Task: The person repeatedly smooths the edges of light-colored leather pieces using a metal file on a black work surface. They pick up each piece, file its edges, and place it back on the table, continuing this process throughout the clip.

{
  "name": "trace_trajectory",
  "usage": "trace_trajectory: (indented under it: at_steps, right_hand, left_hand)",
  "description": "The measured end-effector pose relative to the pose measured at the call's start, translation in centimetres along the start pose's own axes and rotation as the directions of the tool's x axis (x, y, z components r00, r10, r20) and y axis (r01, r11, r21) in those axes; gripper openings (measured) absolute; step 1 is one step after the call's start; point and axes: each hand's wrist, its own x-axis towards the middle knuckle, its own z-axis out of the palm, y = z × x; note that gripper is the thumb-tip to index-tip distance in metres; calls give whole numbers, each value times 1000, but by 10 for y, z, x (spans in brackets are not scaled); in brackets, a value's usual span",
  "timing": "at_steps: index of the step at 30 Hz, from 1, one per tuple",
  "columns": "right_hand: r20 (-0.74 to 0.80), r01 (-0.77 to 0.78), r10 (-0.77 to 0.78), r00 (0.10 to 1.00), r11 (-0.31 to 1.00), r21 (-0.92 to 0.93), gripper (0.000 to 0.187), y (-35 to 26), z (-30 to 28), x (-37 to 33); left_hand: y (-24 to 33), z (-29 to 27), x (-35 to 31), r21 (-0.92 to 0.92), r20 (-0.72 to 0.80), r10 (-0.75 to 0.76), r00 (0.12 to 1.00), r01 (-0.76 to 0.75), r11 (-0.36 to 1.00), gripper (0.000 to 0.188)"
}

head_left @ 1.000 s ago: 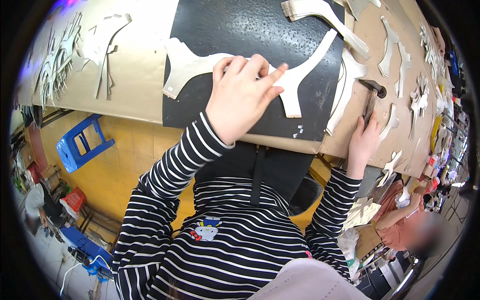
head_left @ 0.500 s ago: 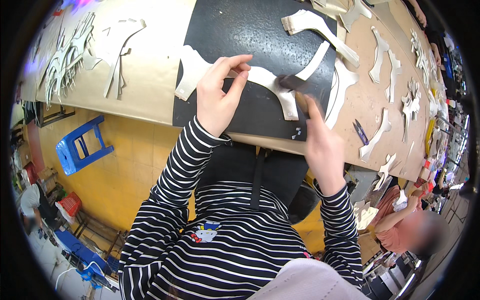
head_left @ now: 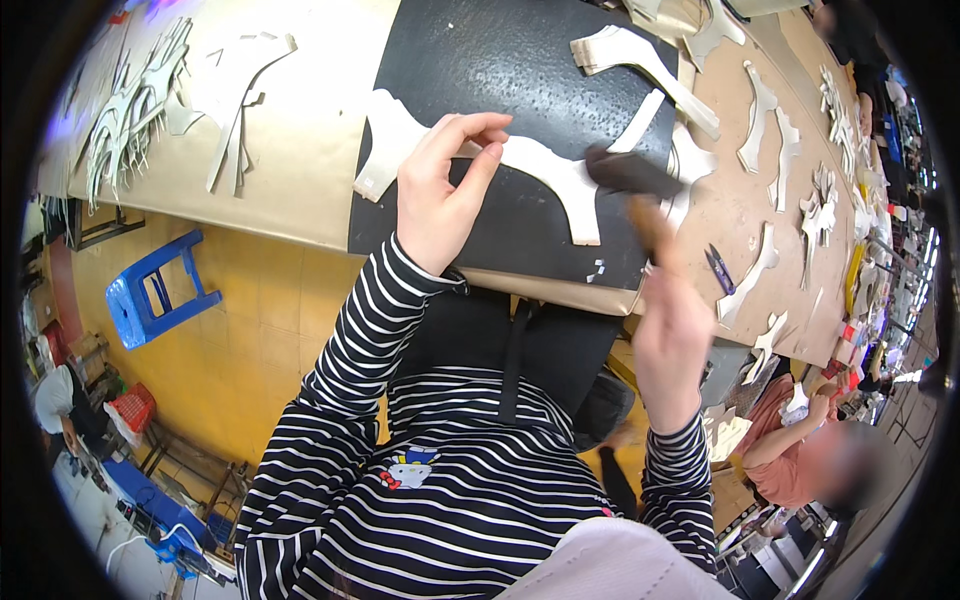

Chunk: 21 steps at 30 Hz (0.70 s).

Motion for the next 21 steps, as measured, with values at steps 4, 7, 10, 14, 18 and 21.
trace_trajectory:
  at_steps: [4,7,10,14,18,21]
  right_hand:
    - [-300,124,-80,951,984,130,45,-5,11,-10]
    - [257,-142,153,954,988,-60,51,4,26,-13]
    - [104,-54,49,993,997,49,51,11,15,-8]
    - [-160,-98,136,978,969,226,51,4,12,4]
    - [97,-144,151,984,987,-76,54,10,37,9]
    - [22,-126,124,992,986,112,51,39,34,5]
  left_hand:
    - [1,0,-1,12,-12,0,1000,1,1000,23]
    - [2,2,1,74,-5,50,999,-50,996,25]
    - [2,6,1,283,17,180,983,-178,942,33]
    - [-6,14,-3,538,140,288,947,-317,781,35]
    - [-14,19,-4,580,167,302,939,-341,740,32]
    - [-10,20,-3,582,163,305,938,-342,738,29]
